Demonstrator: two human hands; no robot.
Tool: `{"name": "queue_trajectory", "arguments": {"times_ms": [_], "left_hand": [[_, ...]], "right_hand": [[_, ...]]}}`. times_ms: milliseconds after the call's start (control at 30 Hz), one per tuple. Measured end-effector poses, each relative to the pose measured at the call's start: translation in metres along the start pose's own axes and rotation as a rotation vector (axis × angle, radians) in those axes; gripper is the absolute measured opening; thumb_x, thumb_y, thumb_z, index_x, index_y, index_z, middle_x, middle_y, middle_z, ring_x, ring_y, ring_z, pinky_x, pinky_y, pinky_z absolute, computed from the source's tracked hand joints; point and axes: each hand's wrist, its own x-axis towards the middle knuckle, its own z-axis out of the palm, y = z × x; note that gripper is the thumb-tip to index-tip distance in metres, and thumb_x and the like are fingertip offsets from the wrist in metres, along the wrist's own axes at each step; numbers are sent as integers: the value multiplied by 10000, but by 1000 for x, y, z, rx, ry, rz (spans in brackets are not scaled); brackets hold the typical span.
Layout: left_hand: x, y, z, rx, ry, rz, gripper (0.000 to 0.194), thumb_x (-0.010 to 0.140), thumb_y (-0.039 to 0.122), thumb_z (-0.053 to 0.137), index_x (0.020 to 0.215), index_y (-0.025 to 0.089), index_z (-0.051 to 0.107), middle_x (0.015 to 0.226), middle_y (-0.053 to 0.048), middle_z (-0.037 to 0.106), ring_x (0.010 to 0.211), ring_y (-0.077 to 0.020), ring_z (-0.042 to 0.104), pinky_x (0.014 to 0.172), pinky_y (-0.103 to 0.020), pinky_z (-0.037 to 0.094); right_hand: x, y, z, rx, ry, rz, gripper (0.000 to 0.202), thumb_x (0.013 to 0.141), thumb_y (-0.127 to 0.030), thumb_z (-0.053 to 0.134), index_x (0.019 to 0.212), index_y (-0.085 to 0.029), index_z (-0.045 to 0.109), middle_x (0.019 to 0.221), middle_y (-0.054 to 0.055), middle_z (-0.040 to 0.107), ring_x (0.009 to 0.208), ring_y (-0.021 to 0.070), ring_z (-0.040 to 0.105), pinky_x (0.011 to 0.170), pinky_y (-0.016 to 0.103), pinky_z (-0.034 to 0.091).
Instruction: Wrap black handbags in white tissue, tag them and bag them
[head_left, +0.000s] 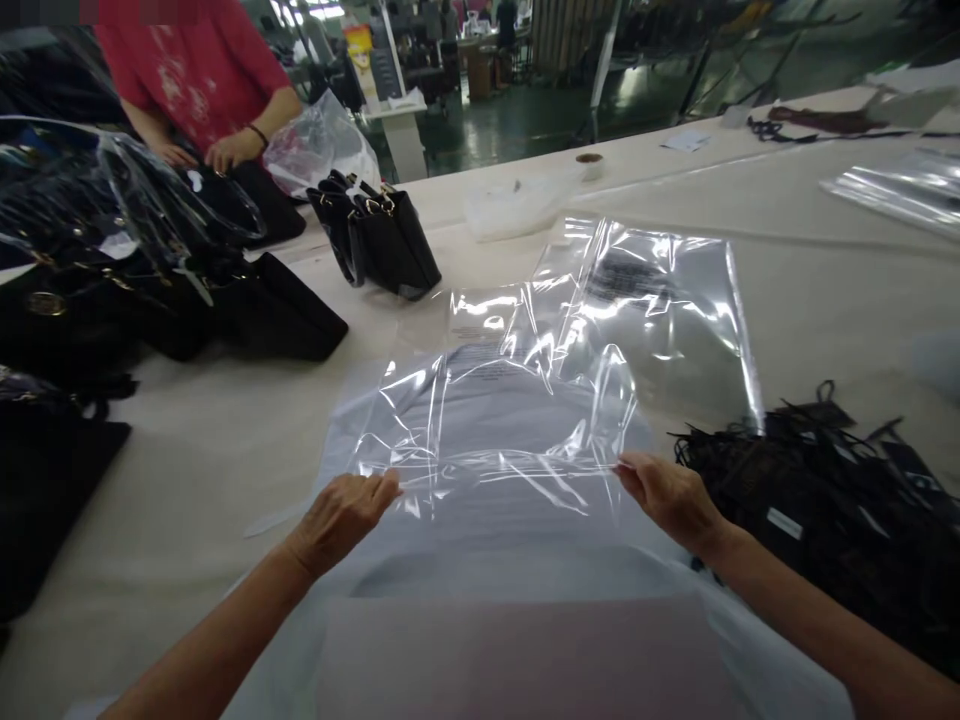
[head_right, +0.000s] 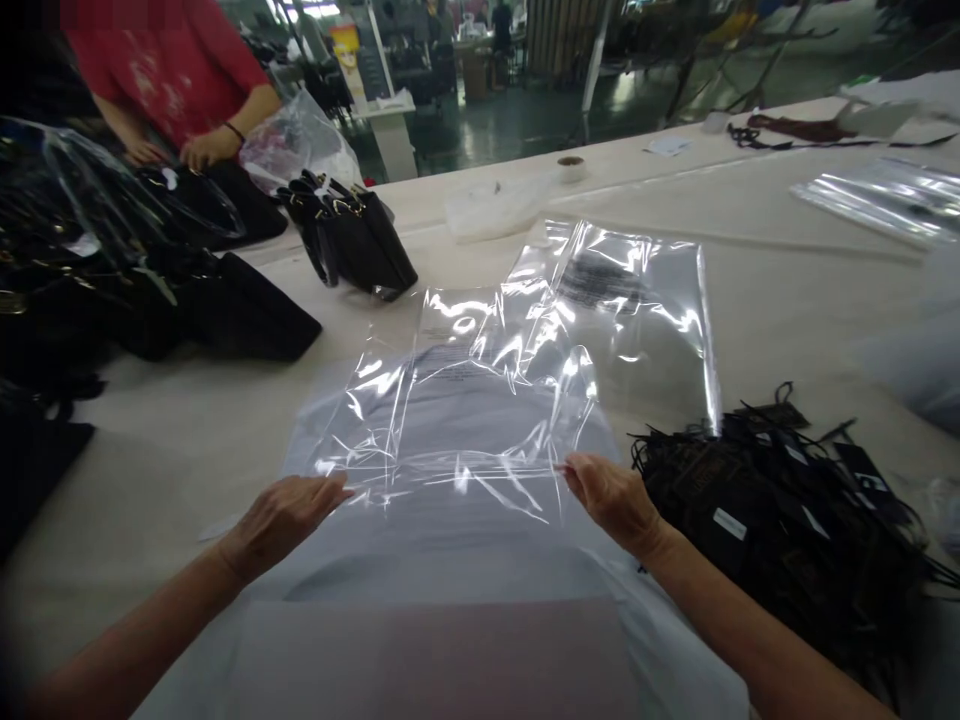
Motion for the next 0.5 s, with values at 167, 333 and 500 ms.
{"name": "queue_trajectory", "arguments": {"times_ms": [167,333,500], "left_hand": [[-34,-12,5,-23,-192,-293,335,858,65,320,667,167,575,576,-46,536,528,-177,517,522,-281,311],[-48,-6,0,-617,-336,-1187,267,813,281,544,575,160,538,572,-38,548,519,-164,526,441,-226,271],[-40,1,-4,-1662,-159,-1805,78,678,52,632,724,112,614,833,-90,655,714,-159,650,317,-143,185]], "right_hand": [[-20,9,-7,69,-189,-81,239,919,-317,428,864,-218,639,600,19,583,551,135,543,562,241,435],[-39,2,-24,115,-148,456,232,823,-391,512,743,-210,631,651,35,583,575,161,556,520,269,435],[-41,-19,-39,839,-111,1294,347,585,-450,741,796,-210,607,520,-48,513,344,69,346,299,208,264]]}}
